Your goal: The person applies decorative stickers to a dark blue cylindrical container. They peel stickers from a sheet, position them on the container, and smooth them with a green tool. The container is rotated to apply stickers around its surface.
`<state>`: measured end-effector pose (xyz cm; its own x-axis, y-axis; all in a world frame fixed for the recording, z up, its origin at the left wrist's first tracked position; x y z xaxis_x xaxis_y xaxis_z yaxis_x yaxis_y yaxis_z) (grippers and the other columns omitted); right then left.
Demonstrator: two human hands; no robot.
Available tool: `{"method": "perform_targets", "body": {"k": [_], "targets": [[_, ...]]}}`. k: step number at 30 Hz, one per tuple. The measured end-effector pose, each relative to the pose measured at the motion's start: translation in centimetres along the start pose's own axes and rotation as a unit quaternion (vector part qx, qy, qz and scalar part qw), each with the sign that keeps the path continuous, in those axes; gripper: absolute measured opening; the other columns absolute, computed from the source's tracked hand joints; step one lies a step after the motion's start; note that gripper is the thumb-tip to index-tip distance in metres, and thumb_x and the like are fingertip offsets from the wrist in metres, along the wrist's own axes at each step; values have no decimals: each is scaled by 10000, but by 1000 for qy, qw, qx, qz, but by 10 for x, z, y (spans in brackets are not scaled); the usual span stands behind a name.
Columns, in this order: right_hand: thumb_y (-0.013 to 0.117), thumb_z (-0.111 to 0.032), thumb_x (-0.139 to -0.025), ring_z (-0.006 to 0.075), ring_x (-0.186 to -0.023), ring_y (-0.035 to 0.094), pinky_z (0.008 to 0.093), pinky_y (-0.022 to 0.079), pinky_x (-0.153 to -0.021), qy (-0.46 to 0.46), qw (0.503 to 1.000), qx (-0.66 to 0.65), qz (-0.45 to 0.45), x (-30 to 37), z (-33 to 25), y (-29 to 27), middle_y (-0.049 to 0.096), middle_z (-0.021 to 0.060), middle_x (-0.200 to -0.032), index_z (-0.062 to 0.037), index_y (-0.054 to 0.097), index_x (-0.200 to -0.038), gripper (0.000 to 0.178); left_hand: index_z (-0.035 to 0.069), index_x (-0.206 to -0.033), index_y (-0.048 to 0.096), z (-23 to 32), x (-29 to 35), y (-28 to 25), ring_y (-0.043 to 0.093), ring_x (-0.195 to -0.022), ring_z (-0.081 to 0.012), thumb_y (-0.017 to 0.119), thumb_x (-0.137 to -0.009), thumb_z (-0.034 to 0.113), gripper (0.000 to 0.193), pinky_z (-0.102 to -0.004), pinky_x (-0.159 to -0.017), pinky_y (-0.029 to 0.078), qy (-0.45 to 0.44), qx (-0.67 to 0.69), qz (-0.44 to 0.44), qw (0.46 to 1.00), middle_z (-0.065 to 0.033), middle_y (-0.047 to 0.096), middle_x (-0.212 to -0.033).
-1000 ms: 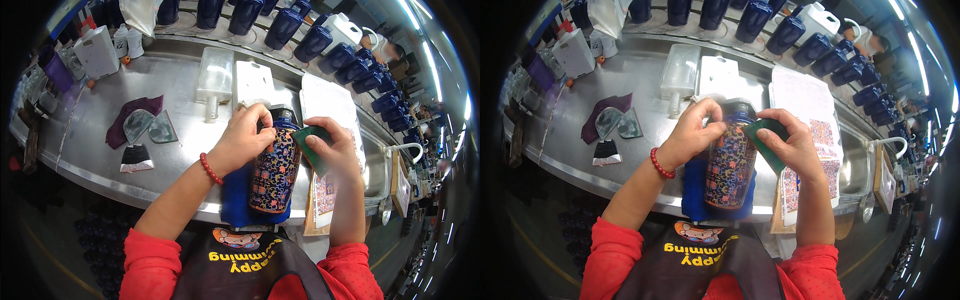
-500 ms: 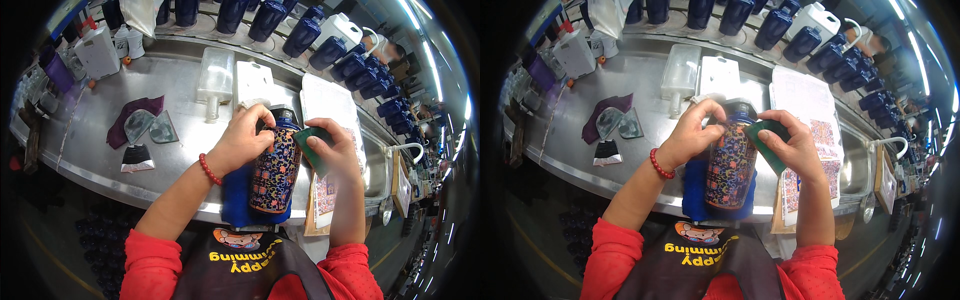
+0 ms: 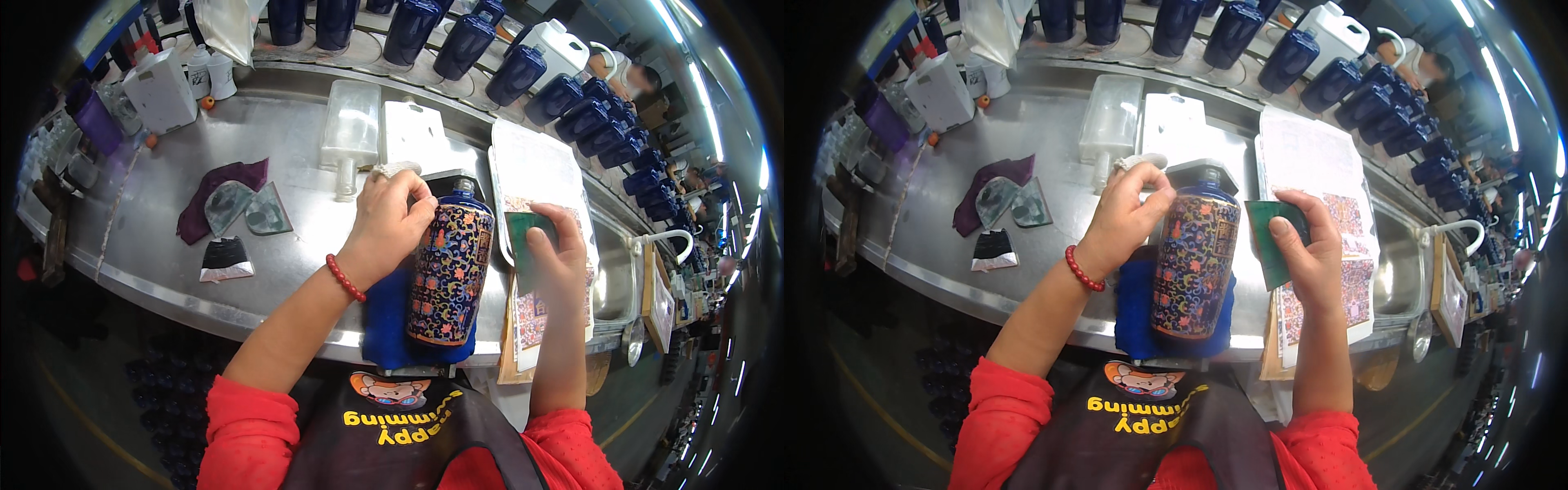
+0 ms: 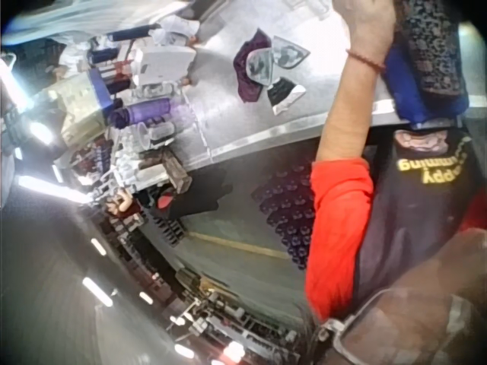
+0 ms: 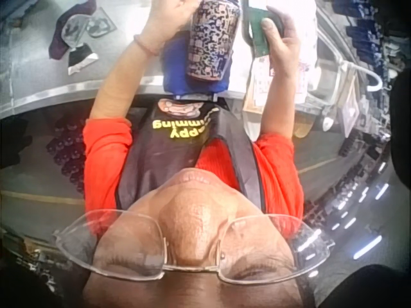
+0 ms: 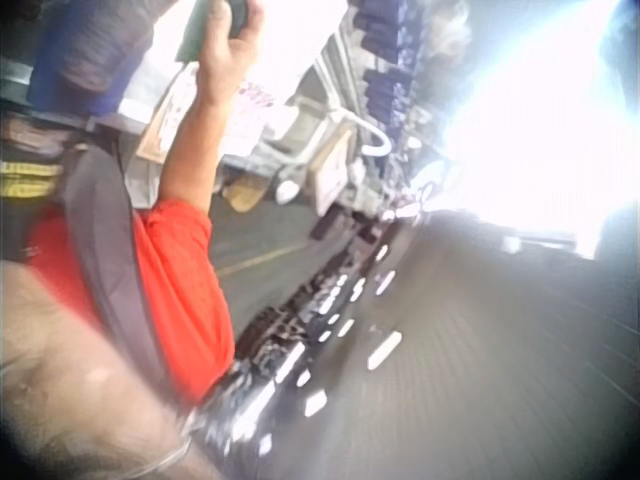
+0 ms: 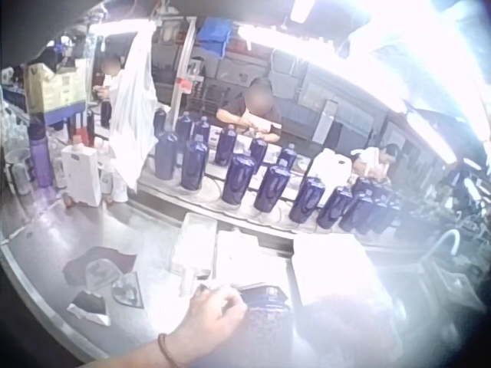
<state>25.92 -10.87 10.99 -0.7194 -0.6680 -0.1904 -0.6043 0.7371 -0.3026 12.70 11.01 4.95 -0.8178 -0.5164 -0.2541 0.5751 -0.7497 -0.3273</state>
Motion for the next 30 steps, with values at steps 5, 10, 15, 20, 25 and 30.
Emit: {"method": "perform_targets", "body": {"k": [5,10,15,20,25,30], "targets": [[575,-26,-1010,182,-1090,651,295,593,-845,23,999,-24,22,18,15,0,609,156,-1329,22,597,-1306,301,105,-1202,709,27,26,-7,480,-1235,-357,640,-965,325,331,-534,-1120,275,186,-119,117,968,-130,693,-1026],[510,48,-1001,284,-1258,613,357,586,-953,-29,994,104,-34,30,13,15,508,223,-1494,23,574,-1379,384,137,-1397,634,33,48,5,349,-1363,-351,569,-993,509,553,-608,-1155,178,214,-217,59,951,-156,695,-1082],[588,-148,-1022,366,-1442,441,410,347,-1180,-101,960,238,-103,35,10,29,428,232,-1567,-19,478,-1496,504,104,-1416,607,30,51,7,348,-1367,-358,563,-993,515,592,-610,-1154,181,182,-246,27,952,-153,690,-1113],[582,-344,-1038,376,-1451,417,418,343,-1183,-121,962,209,-124,33,19,39,401,239,-1577,-33,395,-1553,630,56,-1406,601,31,53,7,377,-1351,-369,565,-991,516,620,-612,-1151,189,188,-223,39,956,-165,668,-1182],[572,-425,-1032,351,-1418,451,418,351,-1175,-119,962,207,-133,33,22,40,420,241,-1558,-18,351,-1569,710,24,-1447,537,29,53,7,389,-1348,-396,562,-981,552,704,-625,-1144,196,195,-207,45,958,-186,630,-1268],[589,-425,-1024,337,-1383,487,423,401,-1136,-105,964,202,-140,39,25,32,424,233,-1560,-21,322,-1580,737,-36,-1570,295,42,81,-1,308,-1422,-483,566,-878,742,1075,-607,-1189,114,179,-239,-47,953,-290,437,-1491]]}}
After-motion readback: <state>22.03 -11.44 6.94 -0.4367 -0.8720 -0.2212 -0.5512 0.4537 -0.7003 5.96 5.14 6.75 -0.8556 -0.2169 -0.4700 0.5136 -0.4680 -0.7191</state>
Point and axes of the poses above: each hand's wrist, its own x-axis away from the middle knuckle, its own y-axis out of the palm, z = x × y, the point moved 4 cm from there along -x, towards the middle knuckle
